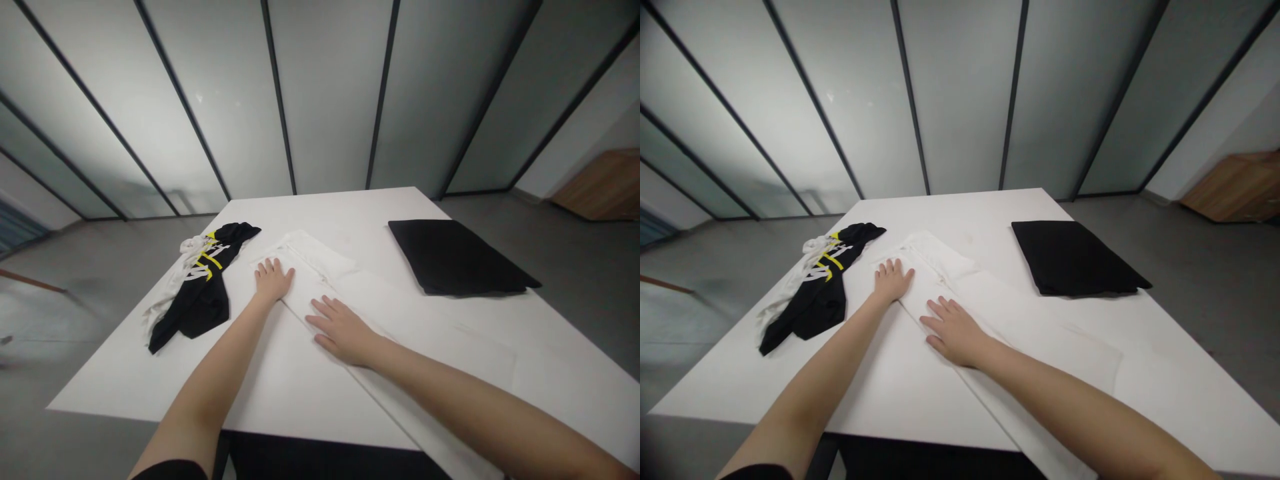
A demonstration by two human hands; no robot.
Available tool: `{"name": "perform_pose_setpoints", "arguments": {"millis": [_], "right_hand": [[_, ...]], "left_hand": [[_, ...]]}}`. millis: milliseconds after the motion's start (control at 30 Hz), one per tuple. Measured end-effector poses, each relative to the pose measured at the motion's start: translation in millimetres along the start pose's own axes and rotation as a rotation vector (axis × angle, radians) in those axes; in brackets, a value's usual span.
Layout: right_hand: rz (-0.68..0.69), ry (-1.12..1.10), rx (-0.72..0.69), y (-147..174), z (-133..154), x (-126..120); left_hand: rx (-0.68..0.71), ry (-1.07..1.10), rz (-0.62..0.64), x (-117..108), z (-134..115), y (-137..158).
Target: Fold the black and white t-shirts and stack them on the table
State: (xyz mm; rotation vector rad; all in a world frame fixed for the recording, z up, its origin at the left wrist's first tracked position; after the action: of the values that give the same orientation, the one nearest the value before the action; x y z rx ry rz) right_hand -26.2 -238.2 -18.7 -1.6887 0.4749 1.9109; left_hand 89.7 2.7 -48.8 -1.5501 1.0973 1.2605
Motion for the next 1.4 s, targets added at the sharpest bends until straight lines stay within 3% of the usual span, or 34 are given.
{"name": "perform_pose_setpoints", "arguments": {"millis": [100,267,500,600,733,800,1000,1100,1267,1400], "right_hand": [[0.058,-0.026,0.015,-0.5,-4.7,17.9],[0.097,-0.043,0.018,7.3,-7.5,17.7],[0.064,-0.069,0.033,9.6,-10.0,16.9],[0.020,-0.083,0.030,8.5,-11.5,19.9],[-0.084,-0.116,0.067,4.4,-15.5,19.7],[-0.143,-0.112,0.112,1.3,-20.3,15.5],[-0.084,0.025,0.205,-17.4,-53.4,0.0],[-0.043,0.075,0.190,-29.7,-73.1,-1.4],[0.050,0.090,0.116,-41.1,-83.0,9.9],[0.083,0.106,0.185,-48.1,-81.2,14.4]], "left_hand": [[-0.041,0.030,-0.015,-1.6,17.8,-29.1],[-0.091,0.064,0.015,1.4,29.4,-59.9],[0.057,0.106,0.010,-1.6,37.2,-70.2],[0.053,0.156,-0.063,-6.5,39.9,-67.0],[0.004,0.207,-0.263,-17.3,36.8,-50.8],[0.010,0.206,-0.283,-19.2,28.9,-33.2],[0.237,0.091,-0.098,-3.6,-19.1,60.5],[0.244,0.050,0.008,6.4,-33.7,95.2],[0.252,0.022,0.085,9.2,-37.7,96.4],[0.311,0.006,0.106,6.9,-33.5,76.1]]}}
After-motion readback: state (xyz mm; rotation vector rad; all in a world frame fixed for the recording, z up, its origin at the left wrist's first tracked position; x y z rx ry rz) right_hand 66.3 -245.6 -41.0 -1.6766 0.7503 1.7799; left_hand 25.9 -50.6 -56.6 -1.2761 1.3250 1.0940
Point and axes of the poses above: each hand's wrist, its own y-axis away from the middle knuckle, its own x-axis out of the palm, z = x × y, the point moved 4 cm from there along -y, towards the middle knuckle, and after that the axes turned 9 degrees about y, right-handed, at the moved point
